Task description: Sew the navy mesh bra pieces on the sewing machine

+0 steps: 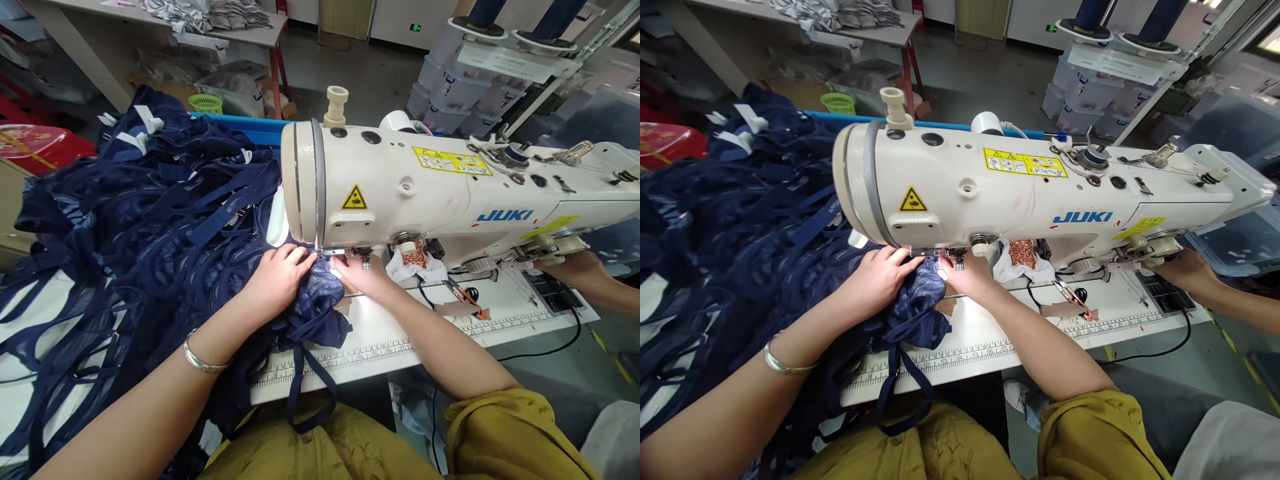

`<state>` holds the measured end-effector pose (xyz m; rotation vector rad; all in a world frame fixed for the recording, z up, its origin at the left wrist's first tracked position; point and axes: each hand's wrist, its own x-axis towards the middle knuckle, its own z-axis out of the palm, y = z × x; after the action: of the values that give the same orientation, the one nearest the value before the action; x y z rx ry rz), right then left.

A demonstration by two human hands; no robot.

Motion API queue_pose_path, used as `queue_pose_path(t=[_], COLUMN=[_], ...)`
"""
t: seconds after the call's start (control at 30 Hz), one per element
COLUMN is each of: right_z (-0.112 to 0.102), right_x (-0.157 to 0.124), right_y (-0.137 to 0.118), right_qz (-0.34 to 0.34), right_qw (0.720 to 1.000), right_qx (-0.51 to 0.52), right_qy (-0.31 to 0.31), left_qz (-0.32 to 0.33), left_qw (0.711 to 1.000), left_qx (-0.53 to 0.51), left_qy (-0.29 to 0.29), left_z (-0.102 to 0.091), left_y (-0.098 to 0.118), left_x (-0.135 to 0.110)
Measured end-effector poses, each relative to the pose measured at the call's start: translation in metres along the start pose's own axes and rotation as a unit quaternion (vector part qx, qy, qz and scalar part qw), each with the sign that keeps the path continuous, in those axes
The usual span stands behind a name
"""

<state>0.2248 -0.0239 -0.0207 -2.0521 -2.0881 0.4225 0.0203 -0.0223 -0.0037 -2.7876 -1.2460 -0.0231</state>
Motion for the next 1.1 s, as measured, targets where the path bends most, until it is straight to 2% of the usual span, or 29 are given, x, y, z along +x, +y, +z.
queue_pose_path(t=[0.2, 0.7, 1.1], right_z=[-0.0032, -0.0074, -0.0020], right_x=[-0.0011, -0.0009, -0.0001], right_y=[-0.0013, -0.0038, -0.0017], right_qz=[0.011, -0.012, -0.009], right_qw=[1.000, 1.000, 1.000], right_qx=[-0.004, -0.018, -0.024], right_qy=[-0.011, -0.009, 0.003], left_qz=[0.002, 0.012, 0.005], left_qw=[1.000, 1.000, 1.000], left_qx=[0.000, 0.010, 0.011], left_qy=[0.002, 0.009, 0.000], left_z=[-0.0005, -0.0008, -0.0033], left_y=[-0.0012, -0.0036, -0.0014], left_x=[0.0000, -0.0010, -0.0005])
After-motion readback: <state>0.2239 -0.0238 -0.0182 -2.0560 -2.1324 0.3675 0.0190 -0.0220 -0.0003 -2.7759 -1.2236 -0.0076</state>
